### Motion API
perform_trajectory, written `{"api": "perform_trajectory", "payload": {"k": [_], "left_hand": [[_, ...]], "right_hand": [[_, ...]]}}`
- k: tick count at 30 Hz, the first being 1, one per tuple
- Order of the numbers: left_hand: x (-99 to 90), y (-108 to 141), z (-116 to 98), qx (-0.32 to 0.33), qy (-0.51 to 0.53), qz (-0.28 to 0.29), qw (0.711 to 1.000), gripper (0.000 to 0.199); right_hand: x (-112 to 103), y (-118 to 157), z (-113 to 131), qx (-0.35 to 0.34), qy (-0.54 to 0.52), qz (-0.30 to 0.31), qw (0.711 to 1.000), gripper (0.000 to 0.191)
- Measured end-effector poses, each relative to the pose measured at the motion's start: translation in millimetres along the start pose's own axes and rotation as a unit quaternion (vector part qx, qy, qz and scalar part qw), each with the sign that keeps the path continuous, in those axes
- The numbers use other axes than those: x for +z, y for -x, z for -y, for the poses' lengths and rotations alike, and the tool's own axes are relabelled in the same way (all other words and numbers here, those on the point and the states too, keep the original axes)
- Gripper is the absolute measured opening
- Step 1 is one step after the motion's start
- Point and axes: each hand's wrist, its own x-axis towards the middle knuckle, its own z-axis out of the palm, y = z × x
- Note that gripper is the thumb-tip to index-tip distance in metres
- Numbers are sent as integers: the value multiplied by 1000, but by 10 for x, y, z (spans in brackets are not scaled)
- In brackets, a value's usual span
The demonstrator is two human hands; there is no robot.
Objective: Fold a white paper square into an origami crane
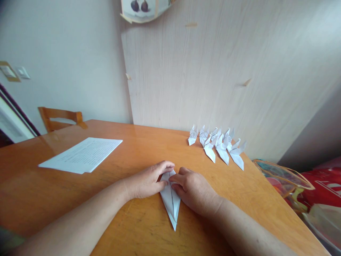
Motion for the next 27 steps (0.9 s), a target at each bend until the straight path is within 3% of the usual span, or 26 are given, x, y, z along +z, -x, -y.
{"api": "perform_trajectory", "payload": {"k": [6, 11, 14, 20, 27], "left_hand": [[14, -23, 22, -4, 1, -37, 999, 53], [-21, -95, 81, -11, -65, -128, 990, 38], [-56, -124, 128, -4, -115, -149, 982, 33], [-88, -114, 143, -7, -213, -119, 970, 20], [-81, -105, 159, -15, -282, -98, 954, 23]], "right_hand": [[-12, -5, 33, -24, 54, 14, 998, 22], [-23, -17, 37, -31, 72, 13, 997, 22], [-25, -20, 40, -32, 76, 14, 997, 22], [-37, -14, 48, -28, 74, 17, 997, 21], [-51, -19, 69, -20, 84, 22, 996, 20]]}}
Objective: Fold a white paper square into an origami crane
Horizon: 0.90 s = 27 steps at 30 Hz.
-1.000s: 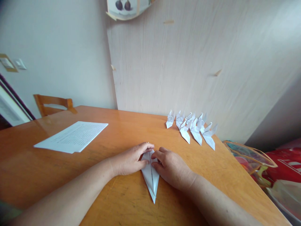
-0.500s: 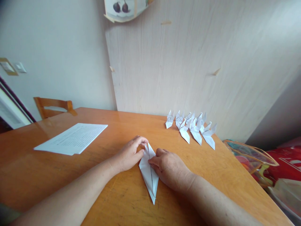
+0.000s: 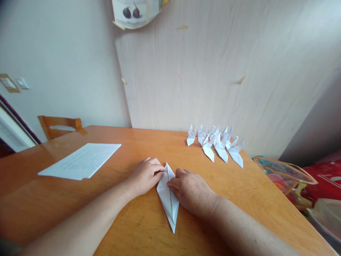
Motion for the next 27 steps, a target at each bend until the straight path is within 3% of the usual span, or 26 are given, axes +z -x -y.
{"api": "perform_trajectory", "payload": {"k": [21, 27], "left_hand": [[-2, 12, -63, -15, 37, -1, 999, 23], [-19, -2, -48, -72, 50, -22, 996, 18]], "right_hand": [[30, 14, -12, 10, -29, 1, 1000, 21], [23, 11, -9, 7, -30, 1, 1000, 21]]}}
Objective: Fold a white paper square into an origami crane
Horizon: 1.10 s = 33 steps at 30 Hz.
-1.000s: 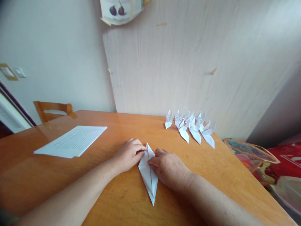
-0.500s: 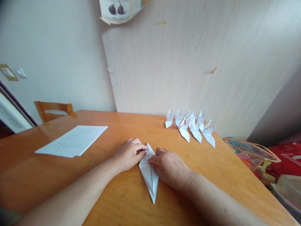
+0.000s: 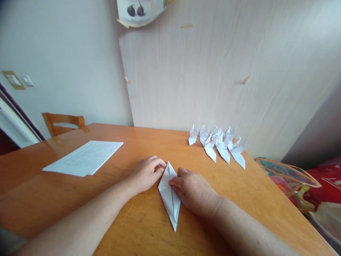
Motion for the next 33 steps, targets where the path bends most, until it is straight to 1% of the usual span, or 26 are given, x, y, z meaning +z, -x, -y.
{"api": "perform_trajectory", "payload": {"k": [6, 8, 11, 14, 18, 20, 23, 25, 33], "left_hand": [[10, 13, -6, 24, -3, 22, 999, 24], [7, 10, -9, 5, 1, 20, 1000, 23], [-14, 0, -21, -42, -2, 13, 999, 16], [-45, -1, -55, -72, -10, 29, 997, 13], [-65, 9, -103, -88, -3, 43, 995, 17], [-60, 10, -110, -95, 4, 41, 995, 16], [-44, 5, -104, -106, 21, 31, 994, 12], [-38, 0, -101, -112, 43, 24, 993, 12], [-11, 26, -135, -122, 144, 30, 982, 8]], "right_hand": [[12, 3, -9, 6, 0, 1, 1000, 21], [18, 8, -9, 8, -1, 1, 1000, 20], [18, 7, 6, 11, 2, 0, 1000, 22], [9, -6, 29, 35, 17, -4, 999, 19], [6, -19, 26, 105, 18, -34, 994, 37], [11, -19, 6, 134, -1, -39, 990, 32], [18, -16, -31, 172, -24, -33, 984, 16], [19, -17, -53, 187, -30, -29, 981, 14], [16, -28, -80, 162, -58, -38, 984, 13]]}}
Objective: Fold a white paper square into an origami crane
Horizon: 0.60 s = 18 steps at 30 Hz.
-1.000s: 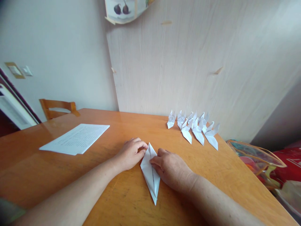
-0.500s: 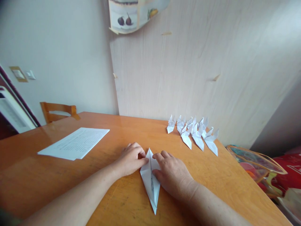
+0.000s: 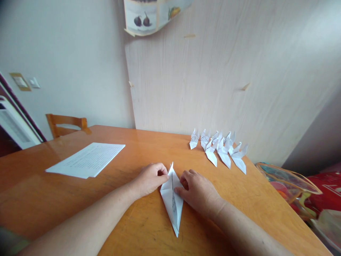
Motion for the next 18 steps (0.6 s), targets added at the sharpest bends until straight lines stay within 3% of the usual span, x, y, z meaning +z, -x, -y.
{"api": "perform_trajectory", "payload": {"k": [5, 11, 18], "left_hand": [[46, 4, 9, 0, 113, 7, 994, 7], [-37, 40, -126, -5, 327, 13, 945, 18], [-75, 67, -168, 6, 418, 40, 908, 24]], "right_hand": [[52, -16, -54, 4, -45, -13, 999, 14], [126, -82, -135, 44, -185, -27, 981, 30], [-35, -25, 39, 70, -450, 42, 890, 33]]}}
